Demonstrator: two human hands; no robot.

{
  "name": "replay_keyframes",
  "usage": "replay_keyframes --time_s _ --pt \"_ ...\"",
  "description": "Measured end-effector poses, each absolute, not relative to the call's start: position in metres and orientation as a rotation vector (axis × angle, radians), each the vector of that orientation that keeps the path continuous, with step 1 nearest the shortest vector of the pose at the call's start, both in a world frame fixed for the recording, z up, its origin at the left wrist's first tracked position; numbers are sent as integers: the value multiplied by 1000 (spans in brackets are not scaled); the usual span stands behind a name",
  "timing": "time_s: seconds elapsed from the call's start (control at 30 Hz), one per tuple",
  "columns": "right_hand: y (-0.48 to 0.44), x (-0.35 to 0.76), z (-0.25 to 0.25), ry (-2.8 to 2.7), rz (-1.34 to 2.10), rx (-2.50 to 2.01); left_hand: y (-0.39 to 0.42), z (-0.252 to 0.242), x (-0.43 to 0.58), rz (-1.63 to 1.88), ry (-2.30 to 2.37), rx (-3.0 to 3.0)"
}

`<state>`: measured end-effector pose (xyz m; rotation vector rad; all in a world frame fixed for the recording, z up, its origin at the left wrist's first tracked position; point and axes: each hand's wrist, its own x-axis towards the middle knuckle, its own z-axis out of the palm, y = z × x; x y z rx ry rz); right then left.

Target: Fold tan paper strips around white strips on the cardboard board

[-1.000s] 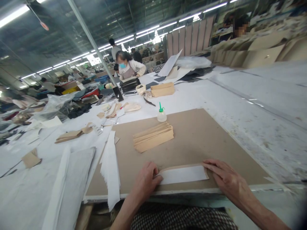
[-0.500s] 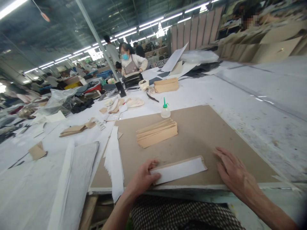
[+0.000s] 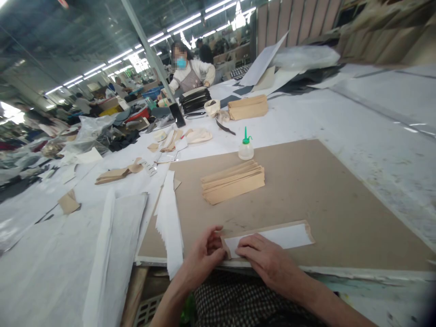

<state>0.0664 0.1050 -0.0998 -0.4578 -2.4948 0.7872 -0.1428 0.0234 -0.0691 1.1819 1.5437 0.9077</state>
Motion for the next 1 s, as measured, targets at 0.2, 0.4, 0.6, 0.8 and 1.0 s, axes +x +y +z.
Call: replay_keyframes --time_s 0.2,0.4,0.6,0.8,1.0 --pt "108 71 -96 -2423 883 -442 3 -100 -129 1030 1823 1467" --pt "119 76 -92 -2552 845 -317 2 -110 -121 1102 2263 1615" --pt "129 75 -87 -2678 758 -137 -10 -108 -108 1038 2286 1781" --pt "128 74 -89 -2712 713 -131 -17 -112 -106 1088 2223 1826" --pt "127 76 -92 -2709 722 -135 -25 -115 -109 1041 2174 1933"
